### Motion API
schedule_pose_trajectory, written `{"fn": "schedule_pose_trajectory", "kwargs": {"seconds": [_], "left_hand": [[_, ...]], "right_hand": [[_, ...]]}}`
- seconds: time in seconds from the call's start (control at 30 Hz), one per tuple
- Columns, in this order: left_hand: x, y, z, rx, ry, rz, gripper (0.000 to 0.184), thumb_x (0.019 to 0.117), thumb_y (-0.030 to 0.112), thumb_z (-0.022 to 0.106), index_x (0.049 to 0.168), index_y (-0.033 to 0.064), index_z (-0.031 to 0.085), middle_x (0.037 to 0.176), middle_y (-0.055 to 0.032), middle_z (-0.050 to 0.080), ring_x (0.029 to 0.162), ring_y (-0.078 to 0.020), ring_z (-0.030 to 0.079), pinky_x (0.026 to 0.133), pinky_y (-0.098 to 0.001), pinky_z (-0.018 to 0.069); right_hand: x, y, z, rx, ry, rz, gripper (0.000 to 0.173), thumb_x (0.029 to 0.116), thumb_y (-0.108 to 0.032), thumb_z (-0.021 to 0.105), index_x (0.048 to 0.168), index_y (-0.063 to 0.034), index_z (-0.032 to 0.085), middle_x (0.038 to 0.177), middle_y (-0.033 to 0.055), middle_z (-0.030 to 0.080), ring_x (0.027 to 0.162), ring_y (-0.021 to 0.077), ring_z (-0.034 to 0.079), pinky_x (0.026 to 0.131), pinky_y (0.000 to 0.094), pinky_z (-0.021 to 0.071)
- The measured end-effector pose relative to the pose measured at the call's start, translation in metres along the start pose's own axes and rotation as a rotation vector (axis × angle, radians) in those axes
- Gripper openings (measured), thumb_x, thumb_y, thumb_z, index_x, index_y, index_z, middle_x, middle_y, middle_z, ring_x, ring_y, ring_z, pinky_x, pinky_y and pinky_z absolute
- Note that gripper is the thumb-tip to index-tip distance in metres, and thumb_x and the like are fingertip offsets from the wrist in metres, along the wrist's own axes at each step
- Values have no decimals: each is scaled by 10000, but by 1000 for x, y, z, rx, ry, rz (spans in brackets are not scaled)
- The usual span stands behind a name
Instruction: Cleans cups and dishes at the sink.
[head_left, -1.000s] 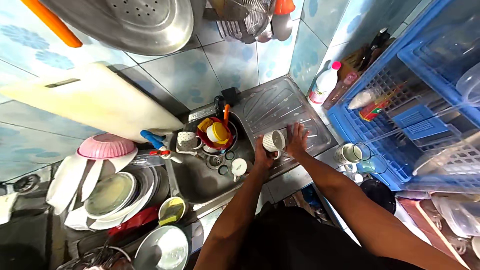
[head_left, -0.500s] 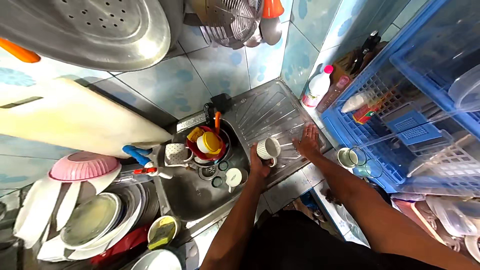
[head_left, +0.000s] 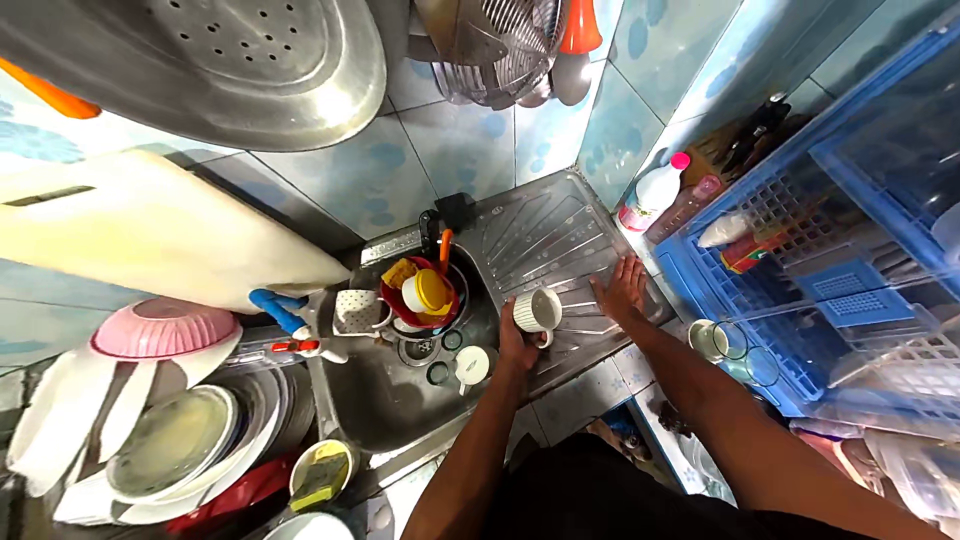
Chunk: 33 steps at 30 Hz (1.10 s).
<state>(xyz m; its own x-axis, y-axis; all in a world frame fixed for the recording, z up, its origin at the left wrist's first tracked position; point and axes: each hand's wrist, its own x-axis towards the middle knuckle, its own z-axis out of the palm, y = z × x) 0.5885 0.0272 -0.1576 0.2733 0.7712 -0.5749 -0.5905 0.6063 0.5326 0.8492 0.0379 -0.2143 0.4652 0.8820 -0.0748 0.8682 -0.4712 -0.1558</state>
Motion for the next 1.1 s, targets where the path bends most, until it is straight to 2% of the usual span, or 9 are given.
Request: {"fn": "schedule_pose_trajectory", "kwargs": {"seconds": [0.13, 0.27, 0.37, 0.47, 0.63, 0.77, 0.83, 1.0, 1.1], "left_hand": [[2, 4, -2, 4, 0, -4, 595, 1071, 589, 286, 1141, 80, 587, 787, -136, 650, 506, -185, 562, 442, -318, 501], [7, 6, -4, -12, 8, -3, 604, 1071, 591, 278, 1136, 77, 590, 777, -135, 650, 488, -180, 553, 423, -311, 488], [13, 7, -6, -35, 16, -5, 611, 1068, 602, 274, 1121, 81, 590, 764, -129, 642, 483, -174, 541, 424, -309, 481], [22, 12, -3, -43, 21, 1, 624, 1063, 613, 268, 1094, 82, 594, 730, -120, 629, 473, -173, 538, 423, -310, 484], [37, 23, 4, -64, 31, 18, 609, 1064, 603, 282, 1086, 86, 604, 724, -118, 629, 461, -169, 528, 407, -304, 467], [57, 34, 11, -97, 16, 37, 602, 1065, 591, 277, 1093, 87, 605, 737, -119, 636, 454, -166, 525, 402, -302, 470], [68, 41, 17, -116, 24, 37, 594, 1060, 597, 295, 1096, 91, 605, 760, -122, 645, 463, -167, 531, 409, -305, 474], [92, 60, 31, -153, 36, 59, 590, 1057, 600, 312, 1118, 96, 614, 804, -130, 661, 495, -172, 563, 422, -309, 493], [100, 72, 37, -160, 32, 52, 595, 1055, 598, 307, 1129, 91, 611, 829, -138, 670, 517, -181, 583, 436, -318, 506]], "right_hand": [[43, -3, 1, -40, 28, -111, 1084, 945, -785, 328, 1626, 33, 126, 1703, 255, 48, 1581, 413, 78, 1256, 600, 120], [16, 22, -18, -5, -13, -218, 935, 1001, -676, 387, 1638, -25, 173, 1722, 175, 93, 1594, 331, 87, 1269, 573, 121], [4, 33, -15, -49, -20, -218, 946, 1001, -675, 353, 1626, 14, 179, 1711, 212, 100, 1592, 341, 99, 1267, 553, 143], [28, 12, -23, -93, -81, -243, 987, 999, -685, 347, 1618, 53, 133, 1701, 264, 42, 1590, 381, 55, 1277, 541, 115], [74, -21, -13, -99, -9, -270, 1027, 977, -727, 274, 1597, 86, 180, 1685, 298, 80, 1574, 428, 104, 1262, 574, 132], [107, -44, -8, -103, -2, -230, 1024, 975, -721, 265, 1612, 69, 132, 1697, 274, 47, 1577, 421, 98, 1256, 574, 138], [125, -58, -7, -88, -12, -212, 1031, 972, -732, 253, 1615, 63, 121, 1697, 275, 30, 1578, 427, 74, 1259, 586, 110], [184, -93, 0, -31, 35, -249, 1016, 980, -716, 306, 1603, 76, 171, 1695, 273, 81, 1574, 424, 109, 1250, 601, 133], [227, -113, 5, 27, 46, -277, 1029, 974, -745, 278, 1612, 55, 167, 1695, 262, 110, 1579, 402, 112, 1262, 582, 113]]}}
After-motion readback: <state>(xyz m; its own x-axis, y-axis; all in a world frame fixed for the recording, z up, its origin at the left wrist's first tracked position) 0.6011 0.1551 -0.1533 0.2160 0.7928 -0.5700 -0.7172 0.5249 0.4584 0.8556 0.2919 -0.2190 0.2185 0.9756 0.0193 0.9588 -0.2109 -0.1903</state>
